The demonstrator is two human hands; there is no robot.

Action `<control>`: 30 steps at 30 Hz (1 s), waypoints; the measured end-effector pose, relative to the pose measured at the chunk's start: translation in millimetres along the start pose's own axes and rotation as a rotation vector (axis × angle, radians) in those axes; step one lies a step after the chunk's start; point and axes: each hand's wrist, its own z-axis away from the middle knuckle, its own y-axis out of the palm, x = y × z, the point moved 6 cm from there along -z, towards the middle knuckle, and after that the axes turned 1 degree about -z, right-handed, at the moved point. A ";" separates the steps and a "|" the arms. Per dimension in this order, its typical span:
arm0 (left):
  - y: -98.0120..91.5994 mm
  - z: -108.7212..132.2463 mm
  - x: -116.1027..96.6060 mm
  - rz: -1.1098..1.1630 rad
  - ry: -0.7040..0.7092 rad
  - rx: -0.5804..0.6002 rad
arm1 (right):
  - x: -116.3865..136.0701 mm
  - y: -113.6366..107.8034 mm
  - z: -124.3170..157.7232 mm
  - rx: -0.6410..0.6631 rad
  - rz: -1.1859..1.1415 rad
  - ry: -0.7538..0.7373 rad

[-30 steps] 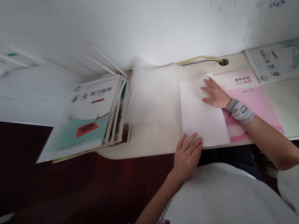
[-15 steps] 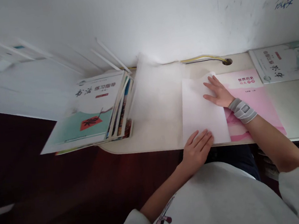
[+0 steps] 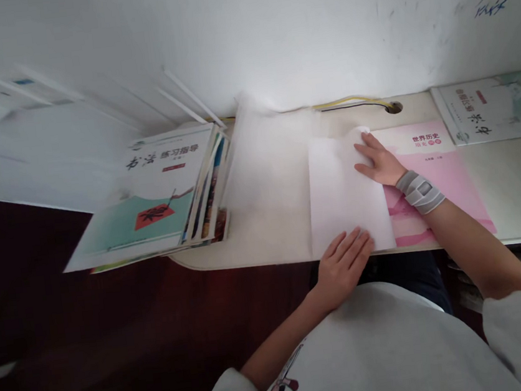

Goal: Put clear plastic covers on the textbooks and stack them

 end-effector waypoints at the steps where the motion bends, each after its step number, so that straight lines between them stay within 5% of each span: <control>1: 2.5 -1.9 -2.0 -0.002 0.010 0.015 | 0.1 0.1 0.4 0.008 0.009 -0.007; 11: 5.1 2.8 6.9 -0.005 0.009 0.022 | 6.7 8.7 -0.6 0.022 0.076 -0.050; 19: 20.3 -22.5 -11.0 -0.066 0.061 0.131 | -5.4 0.4 -1.7 -0.074 -0.007 0.058; 30: 21.3 -10.9 -8.5 -0.156 0.068 0.176 | 14.1 7.5 2.2 0.080 0.053 -0.073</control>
